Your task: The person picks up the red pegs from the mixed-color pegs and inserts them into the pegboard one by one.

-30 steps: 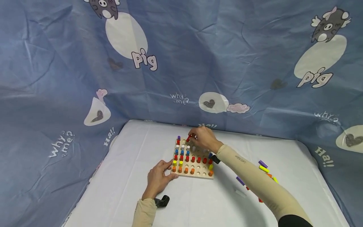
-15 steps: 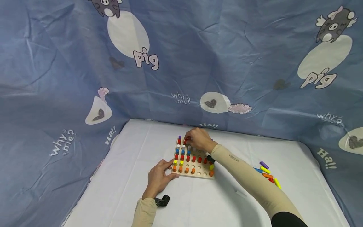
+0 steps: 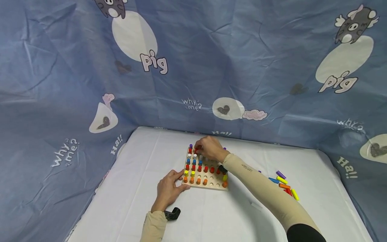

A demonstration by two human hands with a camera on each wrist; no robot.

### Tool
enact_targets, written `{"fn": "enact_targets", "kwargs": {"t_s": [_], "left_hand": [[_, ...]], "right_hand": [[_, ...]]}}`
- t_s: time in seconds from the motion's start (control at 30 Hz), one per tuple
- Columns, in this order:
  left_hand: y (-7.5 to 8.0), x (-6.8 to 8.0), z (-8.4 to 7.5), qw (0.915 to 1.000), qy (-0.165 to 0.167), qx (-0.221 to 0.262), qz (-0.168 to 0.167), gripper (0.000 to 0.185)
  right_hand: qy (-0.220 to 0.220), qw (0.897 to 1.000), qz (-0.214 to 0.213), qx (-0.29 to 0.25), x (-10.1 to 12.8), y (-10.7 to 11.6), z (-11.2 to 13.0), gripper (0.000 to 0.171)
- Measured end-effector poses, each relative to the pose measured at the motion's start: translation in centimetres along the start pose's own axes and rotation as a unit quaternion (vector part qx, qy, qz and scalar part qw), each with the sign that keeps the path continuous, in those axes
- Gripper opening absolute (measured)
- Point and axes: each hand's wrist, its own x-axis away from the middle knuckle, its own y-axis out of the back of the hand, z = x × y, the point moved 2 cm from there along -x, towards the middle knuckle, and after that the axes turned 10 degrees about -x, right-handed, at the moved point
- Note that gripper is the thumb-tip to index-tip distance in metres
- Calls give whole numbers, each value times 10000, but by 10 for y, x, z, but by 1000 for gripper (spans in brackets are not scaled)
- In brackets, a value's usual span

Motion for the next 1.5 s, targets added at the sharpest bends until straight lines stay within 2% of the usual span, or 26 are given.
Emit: {"fn": "enact_targets", "kwargs": {"t_s": [0.2, 0.4, 0.57, 0.8, 1.1, 1.3, 1.5], "left_hand": [[1, -1, 1, 9999, -85, -23, -90, 73], [0, -2, 0, 10000, 19, -18, 56, 75], [1, -3, -1, 10000, 21, -38, 21, 75], [1, -3, -2, 10000, -55, -50, -37, 74], [0, -2, -2, 9999, -106, -33, -43, 73], [0, 0, -1, 10000, -31, -73, -7, 74], [0, 1, 0, 10000, 27, -40, 5, 74]], "right_hand": [[89, 9999, 58, 76, -4, 0, 3, 10], [-171, 9997, 147, 77, -5, 1, 0, 9], [-336, 9991, 251, 0, -5, 3, -2, 10], [-102, 9997, 220, -7, -5, 3, 1, 8], [-263, 9992, 314, 16, -6, -3, -2, 7], [-88, 9993, 356, -4, -4, -4, -1, 8], [-84, 9980, 611, 104, -5, -3, 1, 13]]}}
